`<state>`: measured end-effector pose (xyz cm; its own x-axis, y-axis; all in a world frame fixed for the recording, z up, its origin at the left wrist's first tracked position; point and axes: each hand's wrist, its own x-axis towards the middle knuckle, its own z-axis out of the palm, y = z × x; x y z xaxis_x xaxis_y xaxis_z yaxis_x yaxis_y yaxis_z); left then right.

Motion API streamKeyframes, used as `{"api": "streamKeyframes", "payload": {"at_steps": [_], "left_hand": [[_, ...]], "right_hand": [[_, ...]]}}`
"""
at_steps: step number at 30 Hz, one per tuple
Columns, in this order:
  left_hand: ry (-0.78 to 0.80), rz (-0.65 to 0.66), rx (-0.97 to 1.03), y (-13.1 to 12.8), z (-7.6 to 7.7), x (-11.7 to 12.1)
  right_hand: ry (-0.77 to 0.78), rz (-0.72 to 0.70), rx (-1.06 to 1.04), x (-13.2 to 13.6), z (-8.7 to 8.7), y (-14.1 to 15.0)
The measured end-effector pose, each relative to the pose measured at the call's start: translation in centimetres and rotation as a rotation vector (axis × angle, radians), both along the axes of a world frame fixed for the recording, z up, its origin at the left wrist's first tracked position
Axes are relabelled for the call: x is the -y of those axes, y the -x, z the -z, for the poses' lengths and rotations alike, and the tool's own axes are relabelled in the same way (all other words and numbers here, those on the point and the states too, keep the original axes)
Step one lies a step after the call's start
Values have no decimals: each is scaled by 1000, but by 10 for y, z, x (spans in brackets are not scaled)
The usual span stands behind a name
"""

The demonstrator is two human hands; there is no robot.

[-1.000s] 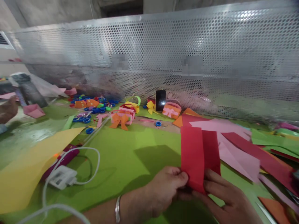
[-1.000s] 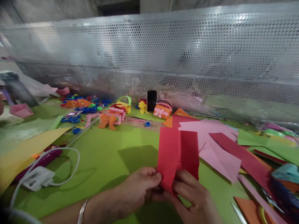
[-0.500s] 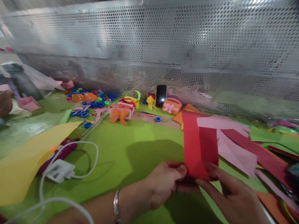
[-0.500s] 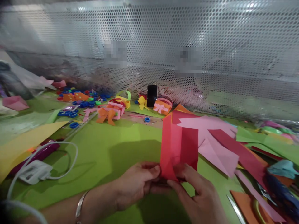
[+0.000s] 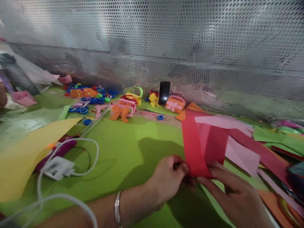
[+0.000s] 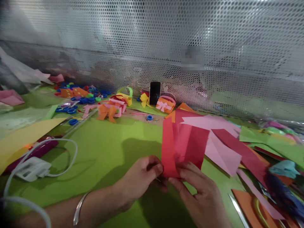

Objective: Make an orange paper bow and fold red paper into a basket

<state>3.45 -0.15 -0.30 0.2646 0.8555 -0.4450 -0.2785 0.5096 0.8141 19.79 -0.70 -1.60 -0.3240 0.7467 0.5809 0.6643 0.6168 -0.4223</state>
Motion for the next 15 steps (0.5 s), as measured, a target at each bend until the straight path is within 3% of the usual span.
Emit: {"api": "streamKeyframes", "payload": {"at_steps": [6,13,15], "left_hand": [[-57,0,113,3,3,1],[6,-36,129,5,7,0],[20,-62,123,5,7,-1]], "right_hand": [[-75,152,-7,2,4,0],[56,-29,-51,4,0,1],[91,-20,-62,4,5,-2]]}}
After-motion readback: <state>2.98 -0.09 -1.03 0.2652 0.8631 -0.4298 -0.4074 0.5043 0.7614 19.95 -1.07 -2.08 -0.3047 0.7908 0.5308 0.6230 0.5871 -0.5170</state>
